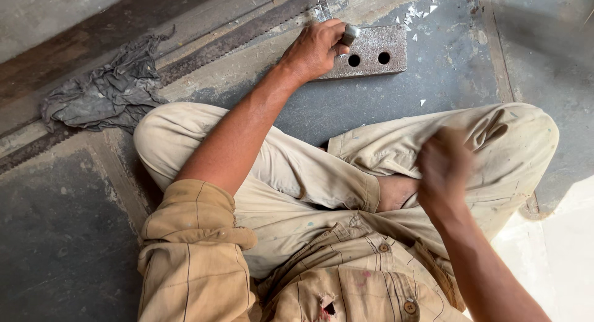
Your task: The person sits on the floor and uses a hammer to strike a metal punch held against a perforated metal block, shaping small metal pieces. The person repeatedly repositions the punch and strikes it to form triangular shapes.
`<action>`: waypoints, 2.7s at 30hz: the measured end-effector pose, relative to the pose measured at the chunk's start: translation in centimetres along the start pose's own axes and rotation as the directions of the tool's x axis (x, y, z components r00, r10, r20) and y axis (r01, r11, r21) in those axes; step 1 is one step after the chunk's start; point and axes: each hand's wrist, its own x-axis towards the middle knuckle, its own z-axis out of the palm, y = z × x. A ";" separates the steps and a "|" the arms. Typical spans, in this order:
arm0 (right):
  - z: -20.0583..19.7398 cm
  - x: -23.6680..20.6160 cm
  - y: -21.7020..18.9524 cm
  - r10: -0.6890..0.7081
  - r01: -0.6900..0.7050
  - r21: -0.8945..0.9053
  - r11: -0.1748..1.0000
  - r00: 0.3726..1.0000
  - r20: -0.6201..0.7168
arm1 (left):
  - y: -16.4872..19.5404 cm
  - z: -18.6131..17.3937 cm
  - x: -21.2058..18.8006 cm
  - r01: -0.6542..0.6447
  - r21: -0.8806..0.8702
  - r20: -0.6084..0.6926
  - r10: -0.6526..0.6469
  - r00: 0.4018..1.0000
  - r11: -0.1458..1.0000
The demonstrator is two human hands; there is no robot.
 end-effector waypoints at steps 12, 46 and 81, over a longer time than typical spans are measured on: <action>-1.2 -2.7 0.2 0.377 -0.386 0.202 0.900 0.923 0.084 | -0.8 0.0 0.4 0.122 -0.159 0.003 -0.123 0.992 0.980; 0.7 -5.2 4.9 0.675 -0.713 0.239 0.659 0.701 0.229 | -2.3 0.9 0.1 0.214 -0.274 -0.053 -0.237 0.970 0.938; -3.1 -2.4 1.8 -0.270 0.351 0.261 0.899 0.915 -0.300 | -0.1 0.3 0.0 -0.040 -0.030 -0.026 0.039 0.999 0.999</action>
